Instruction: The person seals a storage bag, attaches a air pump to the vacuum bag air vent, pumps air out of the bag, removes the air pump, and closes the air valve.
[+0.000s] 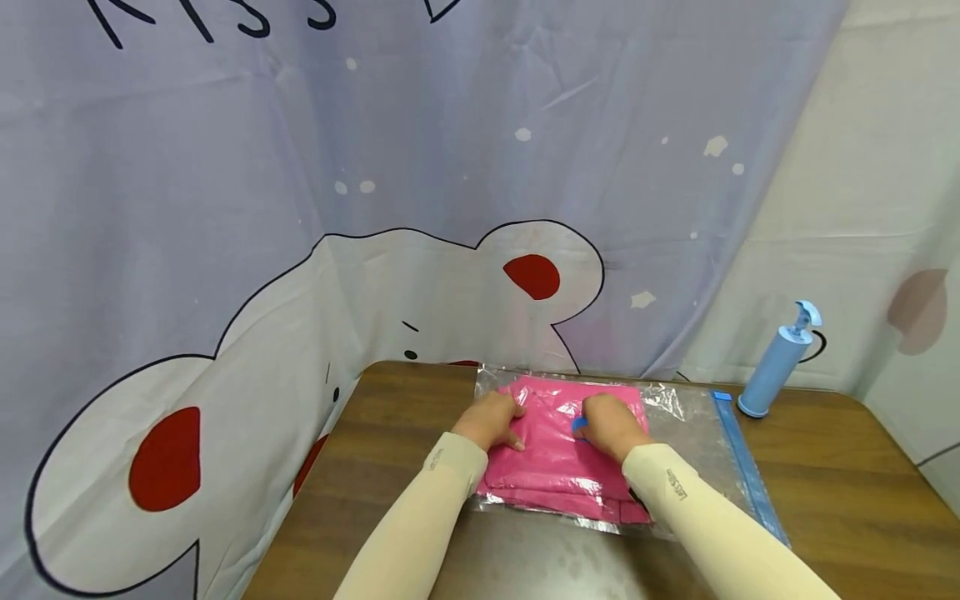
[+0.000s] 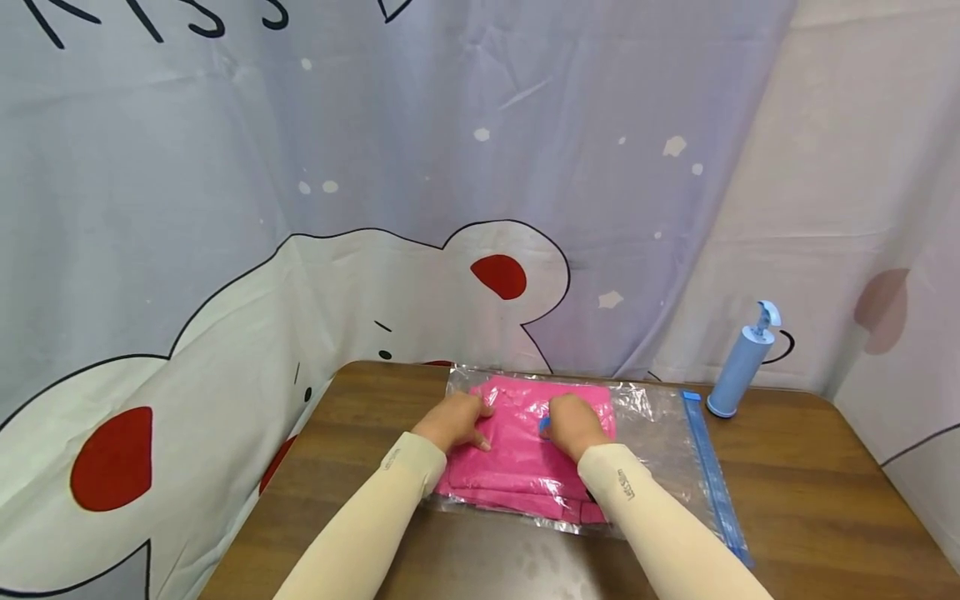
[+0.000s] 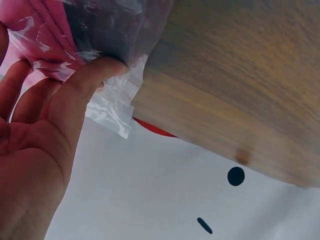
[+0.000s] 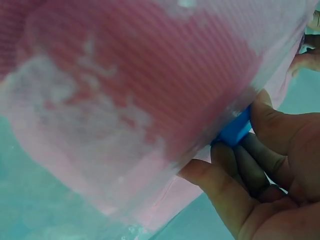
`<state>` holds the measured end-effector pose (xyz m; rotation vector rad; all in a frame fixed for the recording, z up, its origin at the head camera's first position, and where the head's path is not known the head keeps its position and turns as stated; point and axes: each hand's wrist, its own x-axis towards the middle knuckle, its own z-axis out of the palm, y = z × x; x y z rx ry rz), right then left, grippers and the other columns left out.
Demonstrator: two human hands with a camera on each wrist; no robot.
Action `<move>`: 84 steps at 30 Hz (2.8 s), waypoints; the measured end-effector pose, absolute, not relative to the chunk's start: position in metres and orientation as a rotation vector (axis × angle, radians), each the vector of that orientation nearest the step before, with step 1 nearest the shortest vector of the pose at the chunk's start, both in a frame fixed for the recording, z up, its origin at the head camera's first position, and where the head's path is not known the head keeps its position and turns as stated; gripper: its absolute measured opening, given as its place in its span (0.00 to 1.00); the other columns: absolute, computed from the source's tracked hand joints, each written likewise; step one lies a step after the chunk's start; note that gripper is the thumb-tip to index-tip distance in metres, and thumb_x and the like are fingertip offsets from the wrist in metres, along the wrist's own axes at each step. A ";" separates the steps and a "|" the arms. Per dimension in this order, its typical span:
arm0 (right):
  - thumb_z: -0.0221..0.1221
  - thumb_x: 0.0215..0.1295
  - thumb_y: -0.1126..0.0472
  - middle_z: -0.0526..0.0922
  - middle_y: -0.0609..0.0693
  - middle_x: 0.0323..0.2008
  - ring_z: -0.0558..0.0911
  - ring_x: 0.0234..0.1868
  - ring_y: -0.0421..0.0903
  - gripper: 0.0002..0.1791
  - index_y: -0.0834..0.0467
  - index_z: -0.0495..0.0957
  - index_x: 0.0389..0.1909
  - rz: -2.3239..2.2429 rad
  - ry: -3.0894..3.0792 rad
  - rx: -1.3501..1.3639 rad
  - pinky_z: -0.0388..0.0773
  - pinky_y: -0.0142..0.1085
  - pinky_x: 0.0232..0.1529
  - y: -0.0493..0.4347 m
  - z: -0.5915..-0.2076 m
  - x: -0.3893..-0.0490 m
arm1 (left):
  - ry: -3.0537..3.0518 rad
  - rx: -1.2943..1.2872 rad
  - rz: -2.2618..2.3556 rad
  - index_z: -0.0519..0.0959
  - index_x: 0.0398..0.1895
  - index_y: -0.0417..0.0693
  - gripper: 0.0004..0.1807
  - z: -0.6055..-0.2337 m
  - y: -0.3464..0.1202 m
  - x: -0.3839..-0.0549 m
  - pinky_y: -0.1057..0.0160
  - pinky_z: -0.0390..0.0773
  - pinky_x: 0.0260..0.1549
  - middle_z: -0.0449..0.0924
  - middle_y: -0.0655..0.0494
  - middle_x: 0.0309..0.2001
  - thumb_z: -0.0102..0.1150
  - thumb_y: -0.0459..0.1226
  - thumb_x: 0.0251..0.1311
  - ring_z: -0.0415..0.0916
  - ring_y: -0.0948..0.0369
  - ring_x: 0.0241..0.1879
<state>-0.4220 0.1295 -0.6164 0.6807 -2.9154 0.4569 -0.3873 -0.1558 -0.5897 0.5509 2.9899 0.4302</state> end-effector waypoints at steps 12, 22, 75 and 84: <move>0.84 0.58 0.52 0.90 0.52 0.34 0.84 0.35 0.49 0.18 0.59 0.89 0.38 0.562 -2.963 0.751 0.87 0.51 0.46 0.127 -0.578 -0.406 | 2.969 0.524 0.383 0.89 0.70 0.55 0.40 -0.552 -0.149 -0.370 0.48 0.86 0.72 0.93 0.50 0.65 0.90 0.53 0.51 0.88 0.48 0.66; 0.81 0.62 0.47 0.89 0.49 0.27 0.82 0.27 0.49 0.16 0.54 0.88 0.29 0.554 -2.925 0.615 0.82 0.49 0.32 0.127 -0.589 -0.403 | 2.944 0.503 0.472 0.90 0.69 0.59 0.41 -0.577 -0.153 -0.386 0.49 0.84 0.74 0.93 0.53 0.65 0.91 0.53 0.46 0.88 0.49 0.67; 0.85 0.52 0.65 0.91 0.50 0.30 0.81 0.32 0.47 0.09 0.55 0.93 0.31 0.367 -3.027 0.723 0.86 0.48 0.36 0.109 -0.502 -0.347 | 3.000 0.592 0.366 0.90 0.68 0.65 0.43 -0.608 -0.155 -0.402 0.50 0.87 0.68 0.95 0.58 0.60 0.90 0.59 0.44 0.89 0.53 0.60; 0.81 0.62 0.44 0.77 0.45 0.17 0.71 0.23 0.45 0.27 0.51 0.77 0.17 0.530 -3.040 0.573 0.78 0.47 0.28 0.122 -0.530 -0.369 | 3.001 0.609 0.377 0.90 0.69 0.65 0.44 -0.619 -0.162 -0.413 0.50 0.87 0.70 0.94 0.58 0.62 0.91 0.60 0.43 0.90 0.52 0.63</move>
